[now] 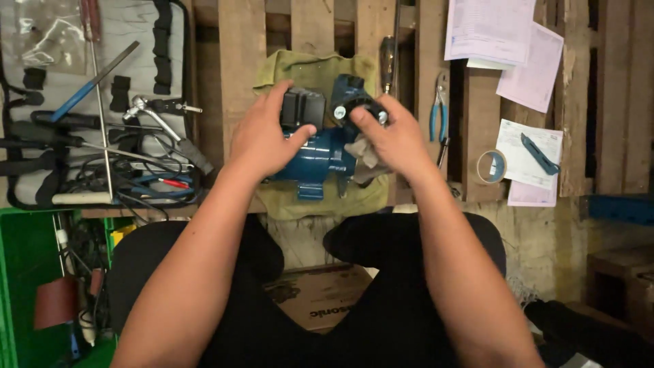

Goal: Cleaning a water pump with a cloth and assembling components using a T-handle wrench on a wooden pallet.

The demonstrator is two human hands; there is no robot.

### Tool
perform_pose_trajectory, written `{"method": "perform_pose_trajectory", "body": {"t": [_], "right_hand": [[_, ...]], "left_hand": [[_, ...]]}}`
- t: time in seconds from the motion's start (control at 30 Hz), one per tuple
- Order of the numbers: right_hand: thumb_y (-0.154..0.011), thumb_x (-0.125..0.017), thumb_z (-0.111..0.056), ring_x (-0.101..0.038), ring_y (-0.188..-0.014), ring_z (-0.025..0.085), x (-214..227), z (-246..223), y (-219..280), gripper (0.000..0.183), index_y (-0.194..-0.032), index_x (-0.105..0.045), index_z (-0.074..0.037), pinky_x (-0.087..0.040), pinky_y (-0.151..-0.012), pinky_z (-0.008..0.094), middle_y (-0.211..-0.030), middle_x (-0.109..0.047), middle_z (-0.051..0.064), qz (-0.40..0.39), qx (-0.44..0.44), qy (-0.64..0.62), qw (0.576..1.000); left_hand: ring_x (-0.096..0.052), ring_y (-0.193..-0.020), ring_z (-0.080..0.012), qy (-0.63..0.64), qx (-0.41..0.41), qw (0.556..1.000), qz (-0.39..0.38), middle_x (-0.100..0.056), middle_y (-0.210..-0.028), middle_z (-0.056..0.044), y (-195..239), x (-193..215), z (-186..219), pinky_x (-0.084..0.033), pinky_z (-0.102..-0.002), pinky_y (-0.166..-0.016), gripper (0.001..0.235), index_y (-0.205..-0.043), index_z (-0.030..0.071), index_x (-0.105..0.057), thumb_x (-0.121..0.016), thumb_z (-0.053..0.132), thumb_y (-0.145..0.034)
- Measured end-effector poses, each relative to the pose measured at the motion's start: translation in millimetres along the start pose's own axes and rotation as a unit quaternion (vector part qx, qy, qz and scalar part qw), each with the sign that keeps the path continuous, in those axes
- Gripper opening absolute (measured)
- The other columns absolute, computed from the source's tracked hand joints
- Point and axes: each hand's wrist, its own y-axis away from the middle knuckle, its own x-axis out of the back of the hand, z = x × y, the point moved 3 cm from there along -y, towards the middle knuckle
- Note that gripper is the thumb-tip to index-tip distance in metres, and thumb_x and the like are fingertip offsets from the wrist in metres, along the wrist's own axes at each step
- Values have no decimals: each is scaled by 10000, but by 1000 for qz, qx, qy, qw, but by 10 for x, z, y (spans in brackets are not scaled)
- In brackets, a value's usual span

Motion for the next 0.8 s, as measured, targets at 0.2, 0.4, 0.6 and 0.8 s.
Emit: {"method": "perform_pose_trajectory", "body": {"t": [0.2,0.4,0.6,0.8], "right_hand": [[-972,-690,-605,-623,-803,217,-57,6,-351,411,-900,-646,-202,-493,-740,339,-762,-611,75,-10,15,33,999],[-965,-638,-667,-651,-857,226,-144,98,-588,444,-896,-654,-229,-504,-789,349,-807,-632,59,11,-13,8,1000],[-725,-405,-825,-460,-1432,264,-206,-68,-648,1020,-1467,-524,-137,-361,-1129,403,-1554,-505,76,-6,-130,4,991],[-821,-496,-685,-643,-1063,148,-303,63,-667,531,-1003,-665,-216,-453,-911,285,-1125,-718,5,18,-174,-61,983]], "left_hand": [[-522,-1297,-498,22,-15,1000,11,-566,-1312,-260,27,10,-50,-424,-611,-1067,823,-1608,93,-295,-723,357,-955],[-564,-1230,-426,14,-18,996,83,-600,-1229,-181,-192,-212,-264,-478,-566,-1006,707,-1519,68,-461,-710,404,-948],[-506,-1268,-386,17,-50,991,122,-607,-1317,-167,-305,-364,-377,-500,-557,-921,608,-1457,0,-509,-539,418,-1016],[-529,-1223,-377,-6,-9,994,108,-630,-1270,-139,-328,-458,-407,-520,-575,-803,566,-1424,64,-562,-510,432,-997]]}}
